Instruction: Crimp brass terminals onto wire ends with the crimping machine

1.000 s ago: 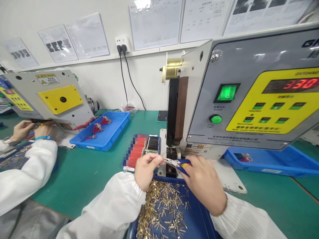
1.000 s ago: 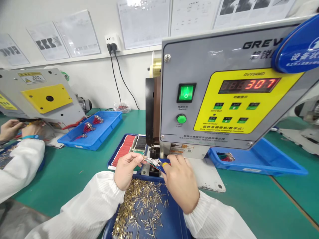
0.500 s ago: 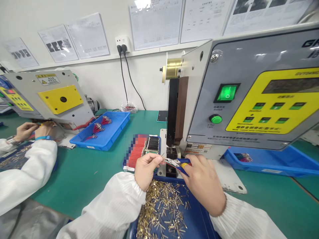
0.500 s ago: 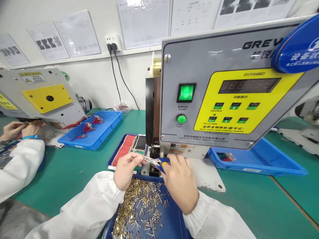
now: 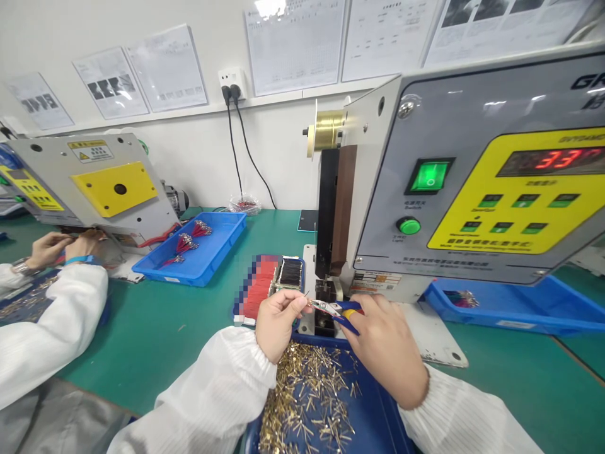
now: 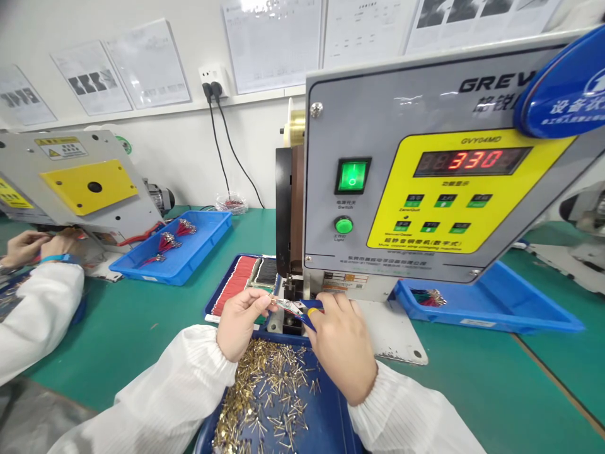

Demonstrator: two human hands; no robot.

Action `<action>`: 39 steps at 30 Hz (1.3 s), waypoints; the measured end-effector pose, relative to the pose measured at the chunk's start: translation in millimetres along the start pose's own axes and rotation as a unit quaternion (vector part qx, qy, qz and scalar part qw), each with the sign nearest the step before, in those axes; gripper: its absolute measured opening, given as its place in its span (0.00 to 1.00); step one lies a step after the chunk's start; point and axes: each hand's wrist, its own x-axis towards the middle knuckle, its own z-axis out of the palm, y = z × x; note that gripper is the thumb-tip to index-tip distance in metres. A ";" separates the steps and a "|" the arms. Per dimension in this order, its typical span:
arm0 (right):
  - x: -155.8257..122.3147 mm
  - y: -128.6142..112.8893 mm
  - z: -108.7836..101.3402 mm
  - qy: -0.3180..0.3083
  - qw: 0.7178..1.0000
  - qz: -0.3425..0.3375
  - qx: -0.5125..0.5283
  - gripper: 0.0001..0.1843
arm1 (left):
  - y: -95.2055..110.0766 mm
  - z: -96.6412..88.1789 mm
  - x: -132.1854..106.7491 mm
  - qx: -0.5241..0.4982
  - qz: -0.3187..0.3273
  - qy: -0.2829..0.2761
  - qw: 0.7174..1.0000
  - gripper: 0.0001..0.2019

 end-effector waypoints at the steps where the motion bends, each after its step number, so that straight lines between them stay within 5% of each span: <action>1: 0.1 0.0 0.1 0.002 1.000 -0.001 0.002 0.04 | -0.1 0.0 0.1 0.000 0.001 0.000 1.000 0.11; 18: 1.3 0.1 -1.0 0.011 0.999 -0.017 0.034 0.03 | 2.7 1.7 1.8 -0.090 -0.038 -0.014 0.995 0.13; 39: 1.4 0.7 -2.6 -0.013 0.999 -0.031 0.037 0.06 | -2.0 0.5 1.5 -0.070 -0.025 -0.049 0.996 0.12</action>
